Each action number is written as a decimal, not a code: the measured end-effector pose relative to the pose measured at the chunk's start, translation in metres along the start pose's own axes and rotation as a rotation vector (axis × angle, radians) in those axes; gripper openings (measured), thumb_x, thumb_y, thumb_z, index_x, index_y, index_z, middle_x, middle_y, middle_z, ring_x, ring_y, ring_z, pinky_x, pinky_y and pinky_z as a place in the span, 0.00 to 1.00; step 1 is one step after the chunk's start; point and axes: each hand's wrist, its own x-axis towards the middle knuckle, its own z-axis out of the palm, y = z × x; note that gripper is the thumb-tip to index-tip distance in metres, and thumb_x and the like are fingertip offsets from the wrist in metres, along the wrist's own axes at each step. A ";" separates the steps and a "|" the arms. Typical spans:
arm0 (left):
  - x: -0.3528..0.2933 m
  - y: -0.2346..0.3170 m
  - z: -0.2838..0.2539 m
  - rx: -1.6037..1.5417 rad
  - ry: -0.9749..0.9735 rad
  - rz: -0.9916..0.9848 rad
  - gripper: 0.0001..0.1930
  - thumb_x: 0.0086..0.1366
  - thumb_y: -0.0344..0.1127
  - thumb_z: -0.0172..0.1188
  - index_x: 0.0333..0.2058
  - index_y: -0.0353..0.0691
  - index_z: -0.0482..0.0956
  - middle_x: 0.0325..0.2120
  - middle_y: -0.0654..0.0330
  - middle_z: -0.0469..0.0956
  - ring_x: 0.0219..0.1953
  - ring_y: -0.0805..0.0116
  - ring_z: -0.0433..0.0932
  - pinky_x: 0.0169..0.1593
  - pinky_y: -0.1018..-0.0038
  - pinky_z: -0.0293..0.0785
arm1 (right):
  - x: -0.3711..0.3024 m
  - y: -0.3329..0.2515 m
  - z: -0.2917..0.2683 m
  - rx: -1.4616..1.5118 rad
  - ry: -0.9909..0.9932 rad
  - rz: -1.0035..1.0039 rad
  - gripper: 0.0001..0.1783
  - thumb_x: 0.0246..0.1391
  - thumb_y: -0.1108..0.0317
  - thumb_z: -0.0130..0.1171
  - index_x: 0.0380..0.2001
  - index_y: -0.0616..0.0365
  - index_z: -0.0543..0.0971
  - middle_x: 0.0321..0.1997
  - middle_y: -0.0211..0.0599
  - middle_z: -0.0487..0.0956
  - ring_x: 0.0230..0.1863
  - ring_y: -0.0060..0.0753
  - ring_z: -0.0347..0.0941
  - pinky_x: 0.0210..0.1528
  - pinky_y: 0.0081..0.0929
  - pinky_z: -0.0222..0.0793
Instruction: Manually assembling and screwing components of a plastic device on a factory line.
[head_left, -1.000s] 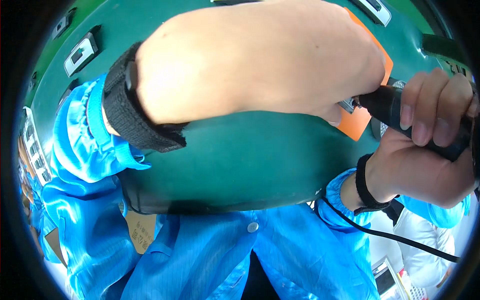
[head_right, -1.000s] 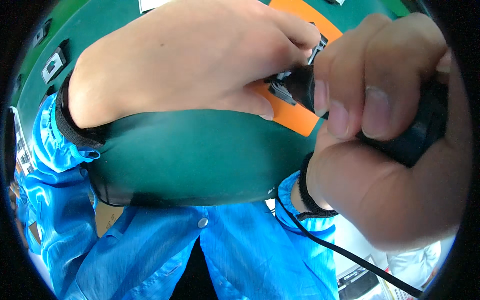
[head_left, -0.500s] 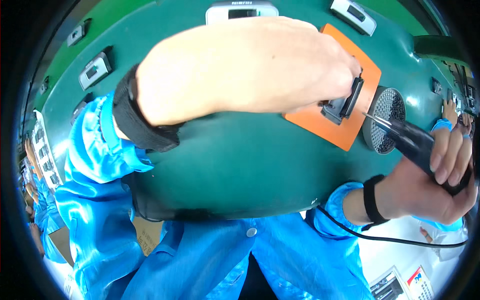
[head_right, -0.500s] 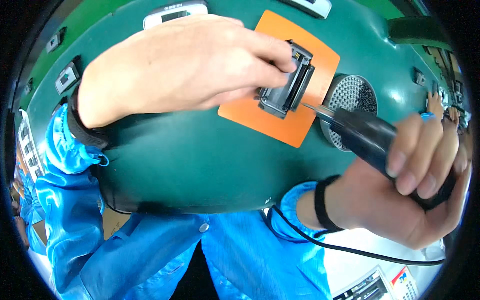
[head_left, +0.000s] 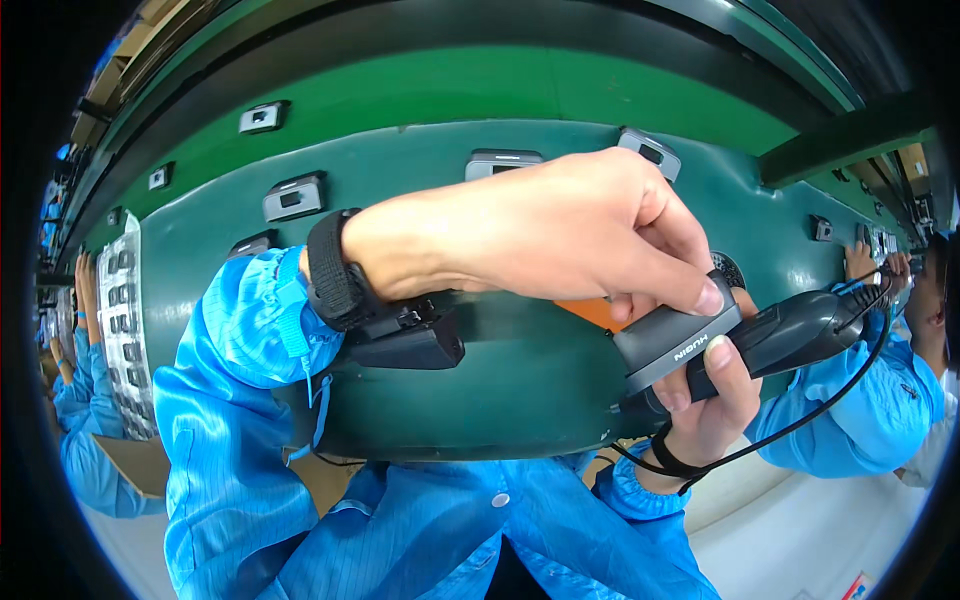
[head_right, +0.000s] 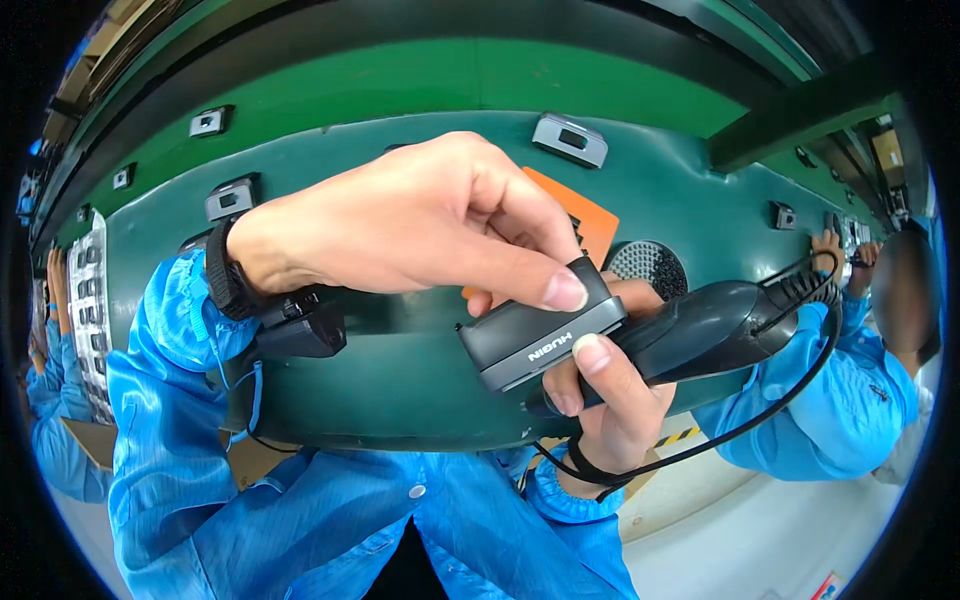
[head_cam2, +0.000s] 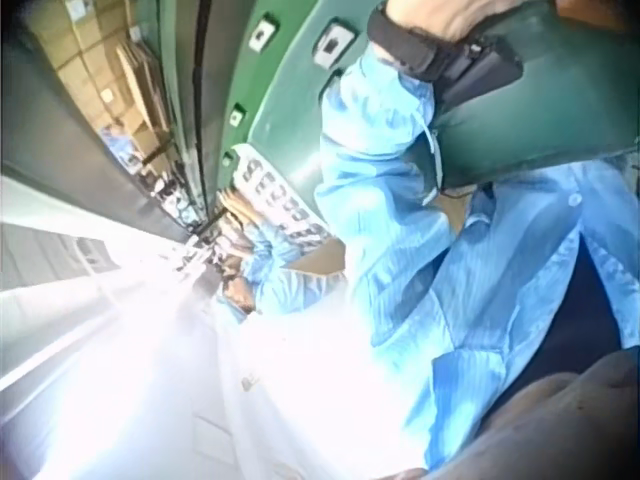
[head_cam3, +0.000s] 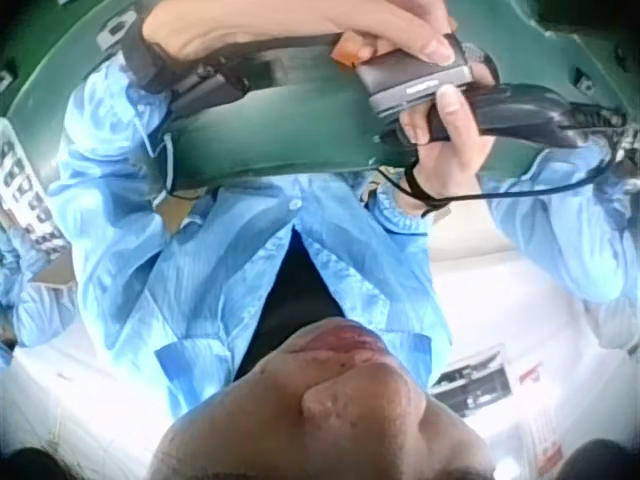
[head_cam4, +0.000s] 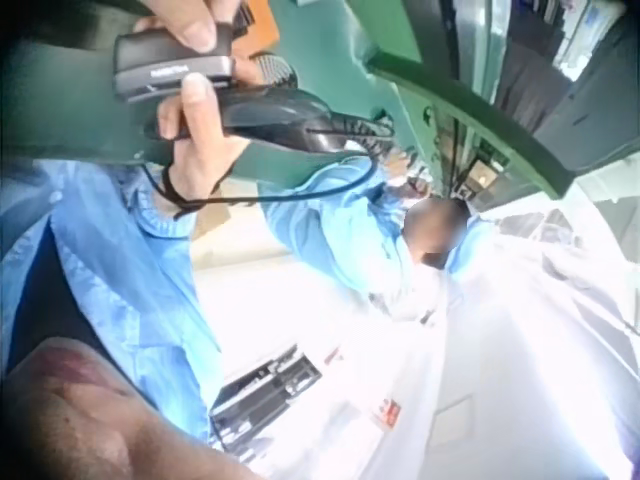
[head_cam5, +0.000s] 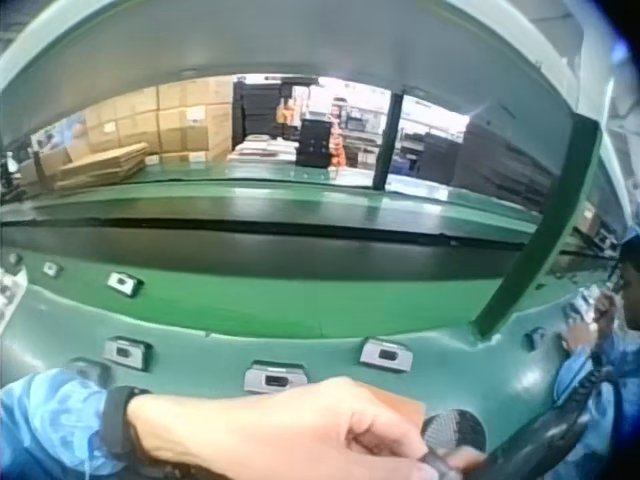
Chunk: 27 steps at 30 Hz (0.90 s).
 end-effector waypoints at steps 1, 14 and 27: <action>-0.002 -0.002 0.001 -0.105 0.000 -0.015 0.14 0.66 0.40 0.68 0.38 0.32 0.87 0.26 0.63 0.82 0.25 0.79 0.75 0.31 0.80 0.70 | 0.000 0.003 0.004 0.002 -0.016 0.000 0.14 0.59 0.69 0.57 0.44 0.69 0.72 0.31 0.46 0.76 0.16 0.22 0.66 0.18 0.22 0.63; -0.022 -0.024 0.014 -0.292 -0.106 -0.065 0.11 0.66 0.33 0.69 0.42 0.32 0.84 0.31 0.61 0.86 0.33 0.77 0.83 0.38 0.80 0.76 | -0.007 0.004 0.030 -0.134 0.288 -0.079 0.11 0.56 0.70 0.66 0.35 0.62 0.73 0.25 0.37 0.77 0.17 0.17 0.66 0.21 0.16 0.61; -0.031 -0.017 0.017 -0.193 0.016 -0.040 0.16 0.62 0.27 0.71 0.48 0.30 0.82 0.36 0.60 0.86 0.37 0.80 0.82 0.43 0.82 0.78 | -0.015 0.015 0.030 0.208 0.092 -0.154 0.21 0.64 0.63 0.49 0.52 0.70 0.71 0.15 0.43 0.74 0.16 0.25 0.68 0.21 0.22 0.66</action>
